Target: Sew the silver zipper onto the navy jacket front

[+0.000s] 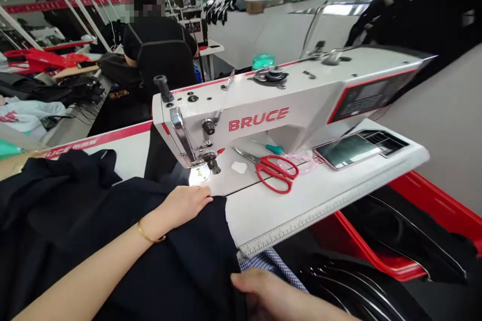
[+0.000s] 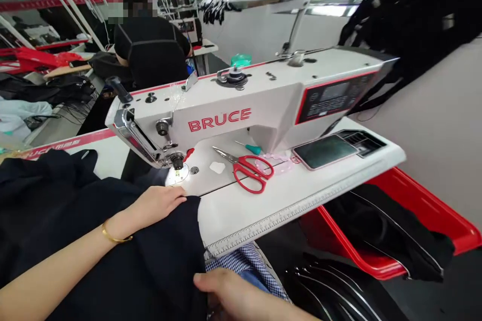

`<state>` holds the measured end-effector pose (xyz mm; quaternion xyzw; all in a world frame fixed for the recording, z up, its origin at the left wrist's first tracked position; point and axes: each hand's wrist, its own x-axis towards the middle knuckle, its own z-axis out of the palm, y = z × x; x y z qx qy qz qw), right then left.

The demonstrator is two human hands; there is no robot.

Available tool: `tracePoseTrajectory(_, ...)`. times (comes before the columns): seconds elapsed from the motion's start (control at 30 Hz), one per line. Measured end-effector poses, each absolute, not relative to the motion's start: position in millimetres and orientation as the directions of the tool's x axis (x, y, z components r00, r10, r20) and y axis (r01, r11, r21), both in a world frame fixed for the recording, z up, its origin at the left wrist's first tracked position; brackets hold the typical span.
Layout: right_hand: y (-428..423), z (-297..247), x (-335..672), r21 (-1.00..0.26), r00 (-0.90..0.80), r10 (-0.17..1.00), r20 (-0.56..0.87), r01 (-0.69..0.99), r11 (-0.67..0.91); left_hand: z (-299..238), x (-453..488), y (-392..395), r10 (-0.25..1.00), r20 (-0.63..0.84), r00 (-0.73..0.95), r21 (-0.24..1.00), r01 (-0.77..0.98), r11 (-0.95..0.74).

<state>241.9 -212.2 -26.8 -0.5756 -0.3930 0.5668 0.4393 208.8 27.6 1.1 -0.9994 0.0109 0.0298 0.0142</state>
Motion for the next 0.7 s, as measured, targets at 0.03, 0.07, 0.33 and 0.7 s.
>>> tracePoseTrajectory(0.03,-213.3,-21.1,256.8,-0.942,0.04,0.942,-0.334,-0.052,-0.332,-1.5,202.9,32.7,0.05,-0.057,0.997,-0.016,0.049,-0.999)
tracePoseTrajectory(0.07,-208.7,-13.8,270.4,-0.948,0.037,0.947,-0.319,0.004,-0.32,-1.3,197.5,38.0,0.124,-0.06,0.99,-0.005,0.124,-0.992)
tracePoseTrajectory(0.33,-96.7,-1.6,324.8,-0.301,-0.163,0.931,0.327,0.916,0.266,5.2,199.3,64.6,0.467,-0.134,0.874,0.043,0.476,-0.878)
tracePoseTrajectory(0.7,-78.4,-21.7,341.6,-0.208,-0.063,0.956,0.287,0.97,0.127,1.3,220.2,96.5,0.444,-0.065,0.893,0.156,0.449,-0.88)
